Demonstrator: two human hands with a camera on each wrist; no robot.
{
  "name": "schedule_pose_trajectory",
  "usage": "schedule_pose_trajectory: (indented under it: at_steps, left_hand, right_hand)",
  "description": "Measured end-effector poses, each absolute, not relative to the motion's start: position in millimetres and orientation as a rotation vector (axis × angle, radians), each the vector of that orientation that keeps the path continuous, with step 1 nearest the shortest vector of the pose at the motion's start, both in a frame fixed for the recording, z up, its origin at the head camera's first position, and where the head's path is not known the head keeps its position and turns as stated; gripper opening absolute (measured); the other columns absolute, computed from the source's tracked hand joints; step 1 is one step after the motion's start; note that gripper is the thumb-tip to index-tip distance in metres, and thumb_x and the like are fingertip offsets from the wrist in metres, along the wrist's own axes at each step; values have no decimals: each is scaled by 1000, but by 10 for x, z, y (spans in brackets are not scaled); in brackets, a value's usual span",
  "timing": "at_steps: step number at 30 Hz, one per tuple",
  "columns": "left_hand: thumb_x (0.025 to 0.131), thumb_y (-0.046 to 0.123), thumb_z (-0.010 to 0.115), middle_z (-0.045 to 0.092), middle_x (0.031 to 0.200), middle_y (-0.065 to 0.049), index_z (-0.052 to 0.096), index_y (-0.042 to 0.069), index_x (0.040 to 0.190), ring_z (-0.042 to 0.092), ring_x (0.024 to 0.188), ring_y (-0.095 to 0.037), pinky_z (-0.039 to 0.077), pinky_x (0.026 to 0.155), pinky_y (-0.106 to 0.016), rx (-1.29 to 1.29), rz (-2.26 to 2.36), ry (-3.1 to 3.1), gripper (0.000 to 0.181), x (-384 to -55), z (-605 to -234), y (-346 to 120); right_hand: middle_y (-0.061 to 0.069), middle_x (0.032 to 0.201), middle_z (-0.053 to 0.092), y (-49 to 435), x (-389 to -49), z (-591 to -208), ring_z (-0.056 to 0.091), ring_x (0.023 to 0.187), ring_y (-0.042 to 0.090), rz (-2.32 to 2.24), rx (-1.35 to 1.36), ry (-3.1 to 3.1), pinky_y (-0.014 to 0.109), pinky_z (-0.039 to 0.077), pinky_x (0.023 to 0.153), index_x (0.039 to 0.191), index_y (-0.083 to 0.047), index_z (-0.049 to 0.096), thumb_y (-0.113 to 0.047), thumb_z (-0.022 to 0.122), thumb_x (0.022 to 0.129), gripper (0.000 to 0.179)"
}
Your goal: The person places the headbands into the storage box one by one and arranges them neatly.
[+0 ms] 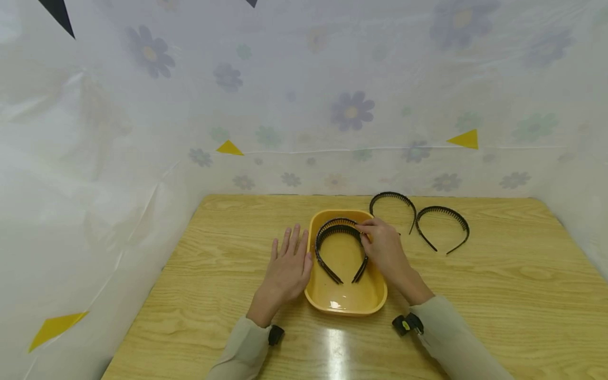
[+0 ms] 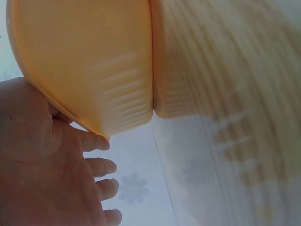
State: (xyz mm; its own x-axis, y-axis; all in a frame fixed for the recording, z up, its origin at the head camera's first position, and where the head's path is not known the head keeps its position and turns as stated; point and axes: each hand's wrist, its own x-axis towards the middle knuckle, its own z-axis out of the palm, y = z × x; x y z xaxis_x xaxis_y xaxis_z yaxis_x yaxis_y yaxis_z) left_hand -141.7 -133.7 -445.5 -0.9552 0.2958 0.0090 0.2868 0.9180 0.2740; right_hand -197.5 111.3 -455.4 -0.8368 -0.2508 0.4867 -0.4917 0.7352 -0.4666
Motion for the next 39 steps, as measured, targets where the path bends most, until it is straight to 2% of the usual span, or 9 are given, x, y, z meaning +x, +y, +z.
schedule_pose_trajectory:
  at_steps: [4,10,17,33,39]
  left_hand:
    - [113,31,23,-1,171,-12,10,8,166,-3,157,-31,1,123,-59,462,442,3041,59,-1407,-4454,-1338]
    - [113,31,24,2,171,-14,14,6,165,-2,157,-32,3,123,-60,473,446,3056,59,-1413,-4460,-1338]
    - [113,31,25,1,171,-12,14,7,165,-2,157,-31,2,123,-59,471,461,3046,59,-1393,-4447,-1321]
    - [113,32,24,3,171,-15,12,8,165,-3,157,-32,2,123,-60,484,454,3048,59,-1385,-4442,-1290]
    - [113,32,22,2,171,-15,10,8,165,-4,157,-32,3,123,-60,484,439,3040,59,-1384,-4428,-1296]
  right_hand:
    - [21,106,71,1104,-1982,-4555,70,92,36,834,575,-2562,44,59,72,107,5,79,9,77,85,23]
    - [21,103,71,1100,-1988,-4565,70,89,34,727,631,-2556,42,59,71,104,7,79,10,76,85,20]
    - [22,101,72,1110,-1987,-4575,70,90,35,593,680,-2562,45,60,76,103,8,79,9,78,83,20]
    - [20,96,71,1125,-1978,-4606,69,80,31,525,720,-2551,41,58,66,100,7,79,9,75,86,15]
    - [20,97,71,1114,-1985,-4631,69,82,33,528,724,-2531,42,59,69,100,8,78,9,75,85,15]
